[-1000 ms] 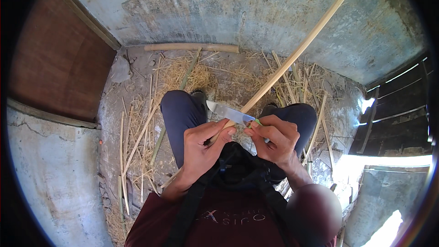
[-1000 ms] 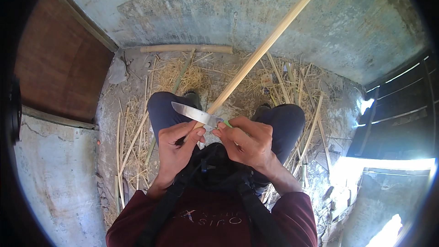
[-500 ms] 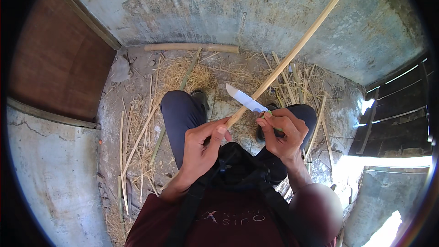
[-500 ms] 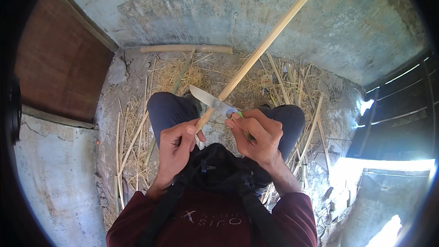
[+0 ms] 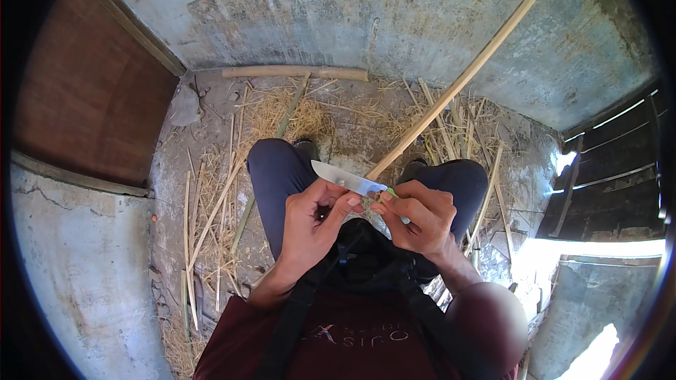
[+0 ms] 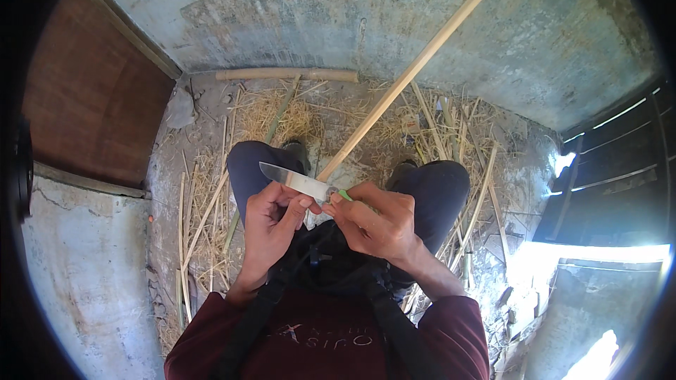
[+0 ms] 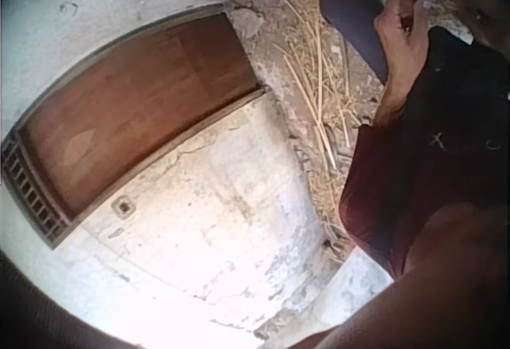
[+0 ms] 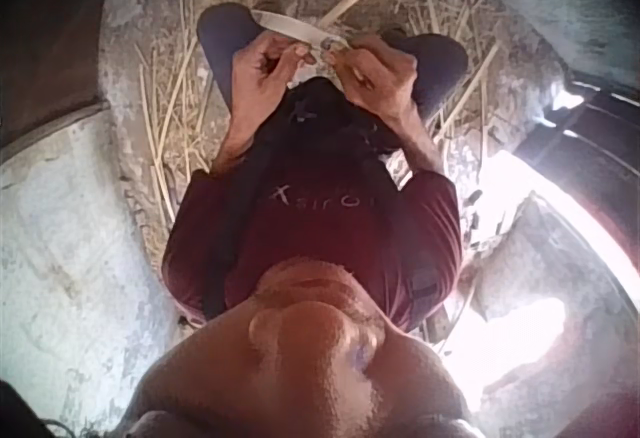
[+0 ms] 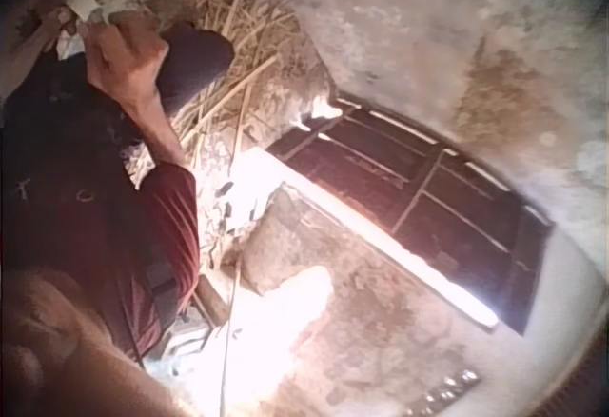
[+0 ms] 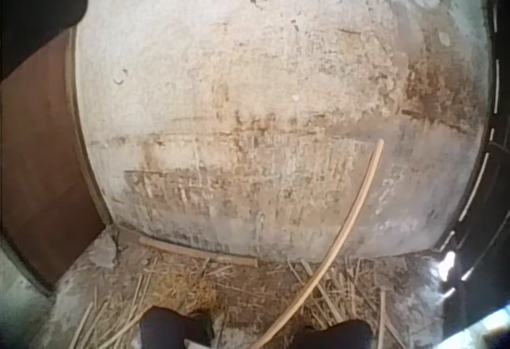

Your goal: The person shaves a wooden pole using a knife held in the right hand while steadying the pole with the left hand, creating wood curls on the ground.

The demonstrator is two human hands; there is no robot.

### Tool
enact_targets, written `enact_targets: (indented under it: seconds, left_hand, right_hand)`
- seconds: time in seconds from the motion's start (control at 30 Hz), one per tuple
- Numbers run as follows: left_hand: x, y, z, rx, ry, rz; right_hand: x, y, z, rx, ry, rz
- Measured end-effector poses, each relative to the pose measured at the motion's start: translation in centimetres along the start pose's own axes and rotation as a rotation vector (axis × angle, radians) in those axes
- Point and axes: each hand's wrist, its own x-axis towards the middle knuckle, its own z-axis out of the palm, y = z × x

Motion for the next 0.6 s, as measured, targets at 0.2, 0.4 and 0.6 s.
enact_targets:
  seconds: [0.2,0.4,0.6]
  left_hand:
    - [-0.1,0.0,-0.5,-0.044,-0.058,-0.025]
    - [0.0,0.7,-0.1,-0.060,-0.026,0.045]
    - [-0.4,0.9,-0.2,-0.084,-0.001,0.015]
  right_hand:
    - [0.2,-0.1,0.0,-0.004,0.013,-0.020]
    - [0.0,-0.2,0.1,0.000,0.035,-0.033]
    - [0.6,0.9,-1.6,-0.113,0.220,0.048]
